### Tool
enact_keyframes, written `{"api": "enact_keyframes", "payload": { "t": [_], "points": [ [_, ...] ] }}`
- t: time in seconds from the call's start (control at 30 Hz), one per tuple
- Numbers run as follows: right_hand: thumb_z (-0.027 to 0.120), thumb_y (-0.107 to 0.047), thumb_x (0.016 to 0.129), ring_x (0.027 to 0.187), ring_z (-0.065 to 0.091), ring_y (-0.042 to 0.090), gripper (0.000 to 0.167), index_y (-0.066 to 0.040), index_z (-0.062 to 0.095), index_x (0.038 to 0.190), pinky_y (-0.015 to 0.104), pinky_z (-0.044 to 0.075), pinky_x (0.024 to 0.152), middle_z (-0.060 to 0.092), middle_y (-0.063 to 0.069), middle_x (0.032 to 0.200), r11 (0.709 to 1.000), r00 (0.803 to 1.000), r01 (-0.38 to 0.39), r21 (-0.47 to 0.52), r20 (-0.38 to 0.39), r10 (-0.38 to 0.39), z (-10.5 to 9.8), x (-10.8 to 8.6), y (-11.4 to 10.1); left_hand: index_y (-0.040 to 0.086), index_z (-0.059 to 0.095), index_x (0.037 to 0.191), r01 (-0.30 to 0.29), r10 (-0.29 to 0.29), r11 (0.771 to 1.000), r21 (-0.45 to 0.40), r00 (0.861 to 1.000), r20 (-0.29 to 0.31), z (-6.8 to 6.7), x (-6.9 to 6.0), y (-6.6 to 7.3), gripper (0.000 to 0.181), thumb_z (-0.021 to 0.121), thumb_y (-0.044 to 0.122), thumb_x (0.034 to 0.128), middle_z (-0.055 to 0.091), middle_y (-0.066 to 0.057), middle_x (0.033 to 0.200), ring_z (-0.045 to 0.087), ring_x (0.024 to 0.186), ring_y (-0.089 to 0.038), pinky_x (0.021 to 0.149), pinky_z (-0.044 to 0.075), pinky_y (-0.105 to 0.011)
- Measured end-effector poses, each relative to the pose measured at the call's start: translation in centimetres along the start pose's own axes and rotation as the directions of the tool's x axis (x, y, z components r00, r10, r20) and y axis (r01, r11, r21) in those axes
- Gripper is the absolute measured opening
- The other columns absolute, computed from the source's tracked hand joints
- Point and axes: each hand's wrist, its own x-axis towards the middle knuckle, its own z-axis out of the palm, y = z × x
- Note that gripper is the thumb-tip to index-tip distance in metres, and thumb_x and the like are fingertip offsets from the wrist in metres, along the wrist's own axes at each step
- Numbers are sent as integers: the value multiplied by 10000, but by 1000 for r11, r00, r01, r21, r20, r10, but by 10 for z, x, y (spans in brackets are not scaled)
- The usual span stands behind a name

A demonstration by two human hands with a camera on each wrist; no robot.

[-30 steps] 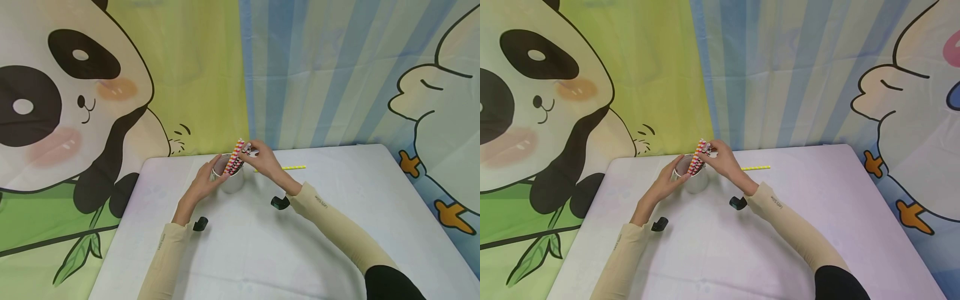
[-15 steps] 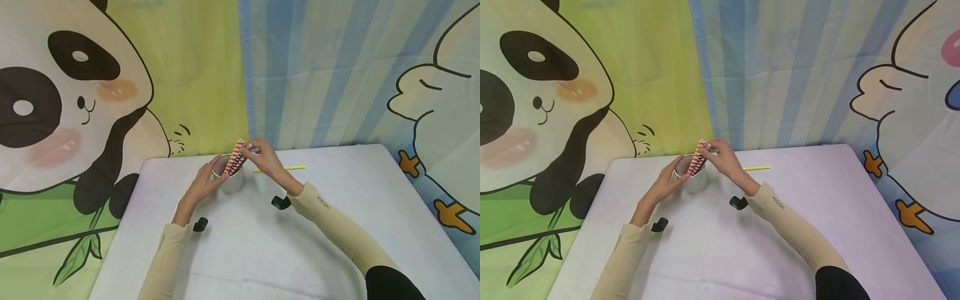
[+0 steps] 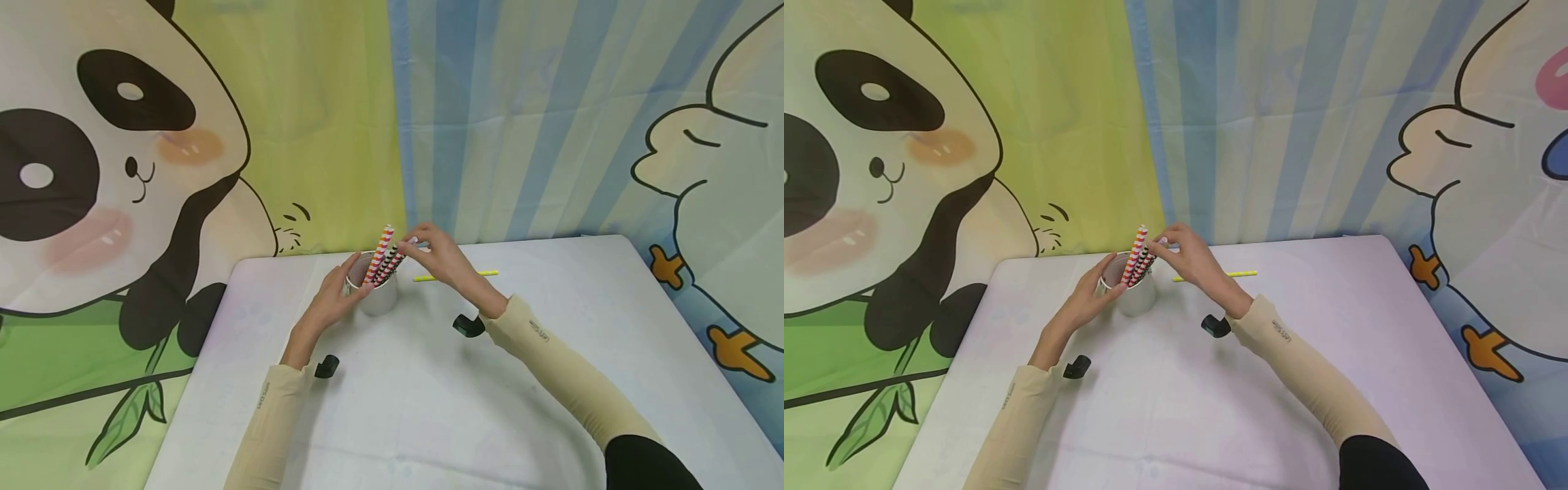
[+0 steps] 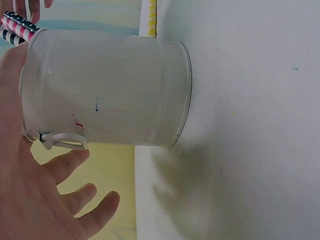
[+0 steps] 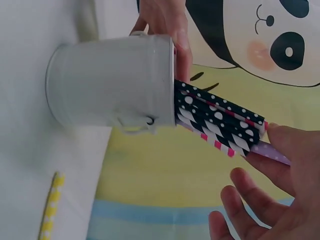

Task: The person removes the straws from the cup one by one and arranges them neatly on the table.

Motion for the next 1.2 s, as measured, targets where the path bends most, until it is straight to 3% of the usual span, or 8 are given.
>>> {"api": "enact_keyframes", "payload": {
  "t": [0.27,0.43,0.7,0.93,1.2],
  "points": [
    [665,-388,967,1157,590,269,300,-117,762,1053,458,496,978,631,93,1223,985,999,42,-170,4,-42,-10,-1,-5,417,212,1588,-11,11,1000,8,1000,0,1,2,-1,786,587,618,927,328,-81,1627,241,1517,-356,1177,245,-639],
    [704,-327,949,1104,597,271,250,-86,747,999,444,492,964,641,105,1163,980,997,70,-185,-21,-75,-13,-2,-7,393,216,1593,-20,20,1000,10,1000,0,2,2,-1,788,589,607,932,331,-84,1627,253,1512,-364,1180,249,-630],
    [729,-319,931,1107,579,272,236,-93,721,996,473,507,931,608,101,1180,993,997,14,-113,-74,-22,-21,-2,-11,388,210,1595,-12,11,1000,8,1000,6,1,1,0,794,585,613,933,318,-96,1631,244,1515,-369,1177,252,-633],
    [748,-282,917,1129,590,261,213,-80,718,980,457,525,920,626,94,1170,1000,986,14,-28,-165,-19,-25,-2,-14,334,226,1603,-39,40,999,10,999,-2,2,2,-2,801,593,592,939,342,-120,1616,274,1501,-380,1176,260,-626],
    [760,-258,907,1109,579,221,184,-91,712,966,468,523,927,621,69,1134,998,975,10,61,-222,4,-31,-3,-21,344,222,1601,-33,33,999,6,999,-4,2,2,-2,803,591,599,935,336,-105,1621,262,1508,-370,1179,253,-628]
  ]
}}
